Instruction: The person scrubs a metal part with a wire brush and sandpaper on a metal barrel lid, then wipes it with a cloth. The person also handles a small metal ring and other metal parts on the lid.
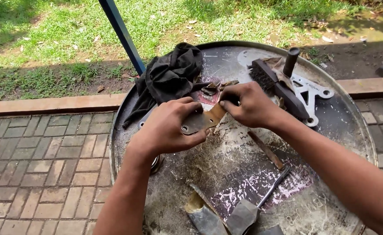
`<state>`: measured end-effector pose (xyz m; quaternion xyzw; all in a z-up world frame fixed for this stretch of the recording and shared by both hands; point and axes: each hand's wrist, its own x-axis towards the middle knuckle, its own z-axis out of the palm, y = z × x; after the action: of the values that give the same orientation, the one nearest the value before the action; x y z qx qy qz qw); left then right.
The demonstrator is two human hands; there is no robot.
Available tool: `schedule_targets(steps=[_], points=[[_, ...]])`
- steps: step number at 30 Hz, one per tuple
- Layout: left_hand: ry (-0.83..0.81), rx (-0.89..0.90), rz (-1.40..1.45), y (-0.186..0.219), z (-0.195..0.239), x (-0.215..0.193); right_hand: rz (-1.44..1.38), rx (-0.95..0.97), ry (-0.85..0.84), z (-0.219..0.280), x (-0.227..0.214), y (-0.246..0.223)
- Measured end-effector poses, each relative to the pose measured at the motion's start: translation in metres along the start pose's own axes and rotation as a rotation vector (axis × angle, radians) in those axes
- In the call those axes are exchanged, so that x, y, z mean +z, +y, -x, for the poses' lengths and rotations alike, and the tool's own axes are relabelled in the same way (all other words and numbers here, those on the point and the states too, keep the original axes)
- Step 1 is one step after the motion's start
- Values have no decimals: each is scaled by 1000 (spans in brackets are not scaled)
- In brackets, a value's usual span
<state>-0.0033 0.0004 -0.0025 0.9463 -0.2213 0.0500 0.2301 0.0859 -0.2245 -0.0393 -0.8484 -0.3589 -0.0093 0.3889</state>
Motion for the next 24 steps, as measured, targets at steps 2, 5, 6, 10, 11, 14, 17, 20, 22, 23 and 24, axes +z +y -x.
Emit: schedule_targets(steps=[2, 5, 6, 10, 11, 14, 17, 20, 22, 23, 24], points=[[-3, 2, 0, 3, 1, -2, -65, 38, -32, 6, 3, -18], [-13, 5, -1, 2, 0, -5, -91, 38, -40, 4, 3, -16], [-18, 6, 8, 2, 1, -3, -46, 8, -24, 5, 5, -11], [-27, 20, -5, 6, -1, -6, 16, 7, 69, 5, 11, -7], [-27, 14, -8, 6, -2, -6, -30, -8, 42, 4, 11, -11], [-52, 1, -23, 4, -1, 2, -63, 5, 48, 5, 16, 4], [-19, 2, -58, 5, -1, 0, -74, 12, 48, 1, 11, -10], [-28, -15, -70, 8, 2, 4, -80, 36, 42, 2, 12, -9], [-15, -14, -95, 9, 1, 3, -16, 9, 96, 1, 9, -13], [-25, -7, -76, 11, 1, 0, -80, 17, 55, 3, 9, -23], [-50, -5, -47, 12, 4, 1, -150, 39, 7, 9, 11, -33]])
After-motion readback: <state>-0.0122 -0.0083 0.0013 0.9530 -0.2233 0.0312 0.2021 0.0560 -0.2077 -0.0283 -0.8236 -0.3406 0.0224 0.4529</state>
